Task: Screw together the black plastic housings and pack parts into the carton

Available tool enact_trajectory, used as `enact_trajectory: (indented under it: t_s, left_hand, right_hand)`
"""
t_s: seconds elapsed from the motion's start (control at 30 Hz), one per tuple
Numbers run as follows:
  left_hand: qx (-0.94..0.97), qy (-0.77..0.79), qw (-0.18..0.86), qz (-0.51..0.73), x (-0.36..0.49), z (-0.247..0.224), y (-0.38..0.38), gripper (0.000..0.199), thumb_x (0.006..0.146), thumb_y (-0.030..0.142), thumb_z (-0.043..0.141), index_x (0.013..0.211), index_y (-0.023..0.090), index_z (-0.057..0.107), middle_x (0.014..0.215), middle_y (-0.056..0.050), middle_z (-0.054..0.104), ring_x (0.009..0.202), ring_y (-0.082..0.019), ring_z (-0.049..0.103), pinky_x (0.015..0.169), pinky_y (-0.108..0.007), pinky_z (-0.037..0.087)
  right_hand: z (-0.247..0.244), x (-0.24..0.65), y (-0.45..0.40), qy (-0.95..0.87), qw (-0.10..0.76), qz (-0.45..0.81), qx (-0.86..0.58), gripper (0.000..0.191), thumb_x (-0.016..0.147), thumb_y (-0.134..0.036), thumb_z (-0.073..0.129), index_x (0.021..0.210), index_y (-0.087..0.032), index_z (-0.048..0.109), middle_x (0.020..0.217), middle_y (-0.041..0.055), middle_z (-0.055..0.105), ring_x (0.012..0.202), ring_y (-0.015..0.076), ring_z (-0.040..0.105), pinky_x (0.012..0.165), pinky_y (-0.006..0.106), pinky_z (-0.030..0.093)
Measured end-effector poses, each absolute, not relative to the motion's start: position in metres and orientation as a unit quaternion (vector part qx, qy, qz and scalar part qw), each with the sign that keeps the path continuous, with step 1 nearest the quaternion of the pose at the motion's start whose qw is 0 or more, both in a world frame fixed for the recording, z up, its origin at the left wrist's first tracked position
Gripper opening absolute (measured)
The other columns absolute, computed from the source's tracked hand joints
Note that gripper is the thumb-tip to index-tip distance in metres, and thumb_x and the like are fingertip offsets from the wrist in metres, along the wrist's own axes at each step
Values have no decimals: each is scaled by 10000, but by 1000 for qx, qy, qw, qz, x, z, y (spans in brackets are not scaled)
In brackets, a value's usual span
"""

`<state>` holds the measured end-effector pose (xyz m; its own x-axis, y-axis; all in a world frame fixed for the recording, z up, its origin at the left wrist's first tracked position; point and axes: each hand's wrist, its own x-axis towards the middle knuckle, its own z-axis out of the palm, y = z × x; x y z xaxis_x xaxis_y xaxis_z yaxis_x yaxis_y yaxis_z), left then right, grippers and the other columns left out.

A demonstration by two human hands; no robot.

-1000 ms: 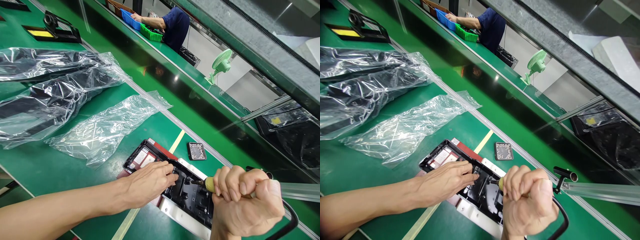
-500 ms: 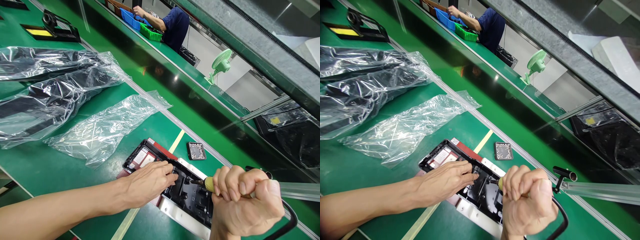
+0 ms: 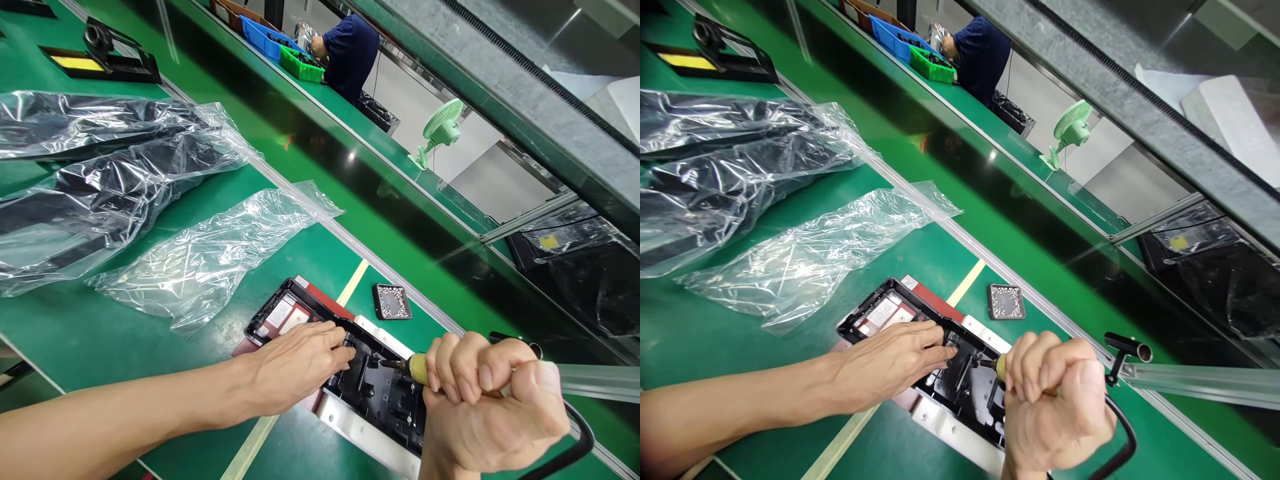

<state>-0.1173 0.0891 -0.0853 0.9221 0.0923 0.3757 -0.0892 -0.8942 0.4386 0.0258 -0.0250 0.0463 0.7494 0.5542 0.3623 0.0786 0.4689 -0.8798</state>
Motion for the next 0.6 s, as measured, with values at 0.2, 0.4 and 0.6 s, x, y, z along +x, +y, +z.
enact_trajectory:
  t_s: [0.2, 0.4, 0.6]
  left_hand:
    - [956, 5, 224, 192, -117, -87, 89, 216, 1013, 187, 516, 1218, 190, 584, 870, -33, 547, 762, -188, 556, 628, -312, 396]
    - [958, 3, 218, 186, -117, -86, 89, 247, 1008, 176, 515, 1247, 191, 576, 874, -34, 552, 772, -192, 564, 630, -312, 395]
    - [951, 3, 230, 205, -118, -88, 88, 240, 1010, 200, 498, 1228, 174, 593, 871, -45, 558, 779, -192, 567, 686, -297, 454]
  right_hand:
    - [47, 26, -24, -308, 794, 140, -505, 231, 771, -168, 468, 541, -190, 491, 396, -53, 393, 321, 83, 358, 322, 213, 387]
    - [47, 24, -24, -309, 794, 128, -508, 277, 806, -167, 450, 532, -191, 477, 390, -49, 378, 311, 87, 332, 308, 217, 365]
    - [51, 21, -21, -301, 790, 126, -519, 276, 766, -190, 526, 506, -187, 434, 379, -58, 373, 310, 78, 329, 307, 204, 366]
